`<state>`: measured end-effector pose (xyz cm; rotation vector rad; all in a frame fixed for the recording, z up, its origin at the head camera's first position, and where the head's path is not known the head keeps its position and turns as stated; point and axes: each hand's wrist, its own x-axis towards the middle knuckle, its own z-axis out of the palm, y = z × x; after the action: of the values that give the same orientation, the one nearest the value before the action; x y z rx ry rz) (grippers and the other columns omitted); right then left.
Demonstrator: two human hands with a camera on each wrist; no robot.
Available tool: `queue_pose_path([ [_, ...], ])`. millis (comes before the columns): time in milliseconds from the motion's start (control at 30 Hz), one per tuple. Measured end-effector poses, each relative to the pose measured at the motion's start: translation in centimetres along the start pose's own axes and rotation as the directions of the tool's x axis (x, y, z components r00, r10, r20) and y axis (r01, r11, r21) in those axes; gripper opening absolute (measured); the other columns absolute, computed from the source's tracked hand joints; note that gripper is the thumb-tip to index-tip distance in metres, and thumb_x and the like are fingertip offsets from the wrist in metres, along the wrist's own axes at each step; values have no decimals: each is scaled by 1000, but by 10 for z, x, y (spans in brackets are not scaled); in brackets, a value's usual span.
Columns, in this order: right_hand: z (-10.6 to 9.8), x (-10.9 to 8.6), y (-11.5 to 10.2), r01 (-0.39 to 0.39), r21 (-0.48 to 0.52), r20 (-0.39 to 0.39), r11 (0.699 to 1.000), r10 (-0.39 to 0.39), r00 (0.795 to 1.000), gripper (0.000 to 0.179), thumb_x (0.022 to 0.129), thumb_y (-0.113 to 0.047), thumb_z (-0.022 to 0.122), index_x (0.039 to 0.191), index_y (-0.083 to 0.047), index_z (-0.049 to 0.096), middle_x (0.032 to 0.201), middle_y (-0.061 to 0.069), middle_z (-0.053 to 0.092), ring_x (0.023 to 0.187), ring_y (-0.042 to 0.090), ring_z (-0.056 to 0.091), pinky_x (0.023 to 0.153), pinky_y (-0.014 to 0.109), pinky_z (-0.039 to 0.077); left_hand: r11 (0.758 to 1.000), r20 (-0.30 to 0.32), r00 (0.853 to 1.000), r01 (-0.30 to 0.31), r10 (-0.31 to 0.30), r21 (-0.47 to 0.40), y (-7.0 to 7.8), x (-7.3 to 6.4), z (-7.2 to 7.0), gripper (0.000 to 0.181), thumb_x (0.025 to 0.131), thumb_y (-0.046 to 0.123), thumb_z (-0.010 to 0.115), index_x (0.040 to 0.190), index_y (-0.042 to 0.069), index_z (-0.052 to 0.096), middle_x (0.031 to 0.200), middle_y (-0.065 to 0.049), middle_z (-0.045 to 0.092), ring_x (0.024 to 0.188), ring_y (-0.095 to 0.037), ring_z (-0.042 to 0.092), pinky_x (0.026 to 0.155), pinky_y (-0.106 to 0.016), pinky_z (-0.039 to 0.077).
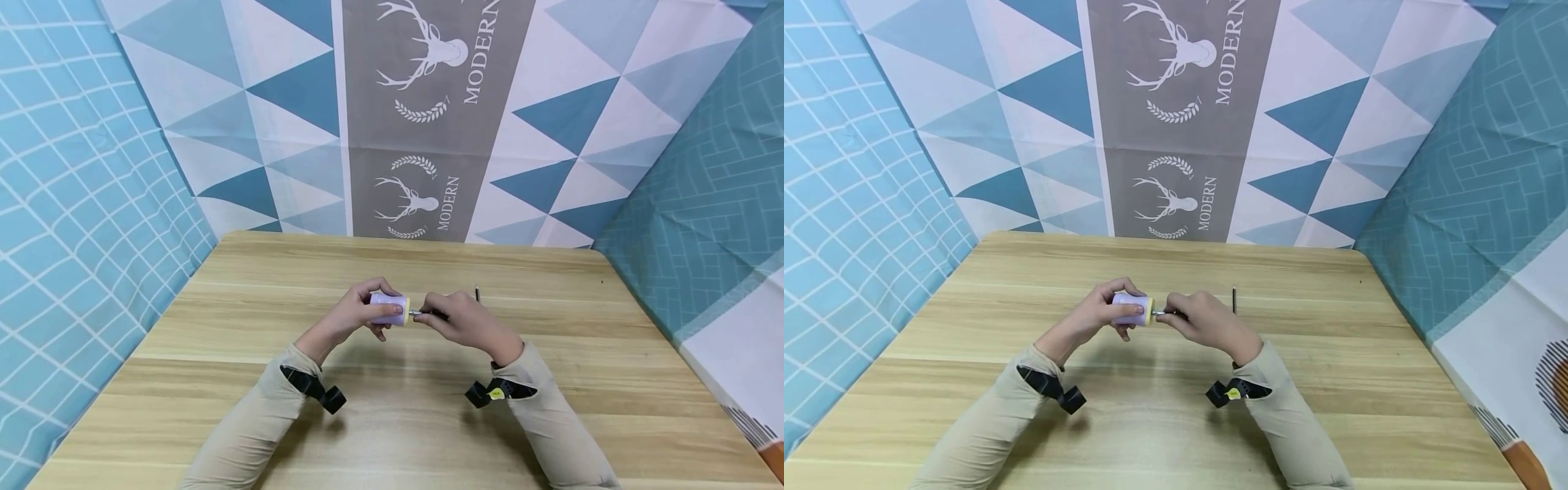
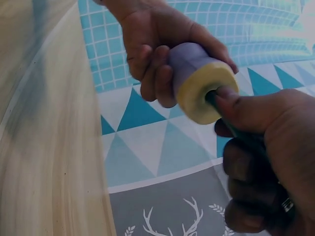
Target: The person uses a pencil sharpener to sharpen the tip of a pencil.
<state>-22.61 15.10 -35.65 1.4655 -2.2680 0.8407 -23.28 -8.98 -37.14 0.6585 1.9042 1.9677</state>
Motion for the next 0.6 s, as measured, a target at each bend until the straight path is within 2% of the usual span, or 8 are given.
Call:
queue_pose_path([
  [200,-3,0,-5,-85,-48,59,995,87,994,11,94,-3,66,87,-6,58,61,-10,41,51,-2,31,44,20,33,1000,1,1000,7,-7,9,-1,1,1,24,90,6,68,104,-6,54,89,-15,58,65,-20,59,51,-32,60],
  [300,-4,1,-6,-107,-66,75,992,112,991,10,96,-4,64,87,-6,58,61,-11,38,52,-1,30,46,20,32,1000,2,1000,5,-5,10,-1,1,0,24,90,6,69,104,-6,54,89,-15,58,65,-20,59,51,-32,59],
  [400,-5,2,-7,-145,-55,96,988,150,984,10,97,-6,62,88,-7,60,62,-11,39,52,-1,31,47,21,33,1000,1,1000,3,-3,9,-1,1,1,23,90,6,68,104,-6,53,88,-14,59,65,-19,59,50,-31,59],
  [533,-10,2,-7,-197,-35,119,980,200,972,6,97,-13,65,96,-7,67,67,-11,49,54,0,38,49,22,39,1000,12,1000,3,-3,6,0,1,3,24,90,5,67,105,-7,53,86,-13,60,65,-20,60,50,-30,59],
  [600,-15,1,-8,-209,-34,115,977,212,971,14,94,-17,70,102,-6,68,73,-10,54,57,2,43,51,22,43,1000,13,1000,4,-4,7,1,1,3,25,90,5,67,106,-8,53,86,-13,60,65,-20,60,50,-31,59],
])
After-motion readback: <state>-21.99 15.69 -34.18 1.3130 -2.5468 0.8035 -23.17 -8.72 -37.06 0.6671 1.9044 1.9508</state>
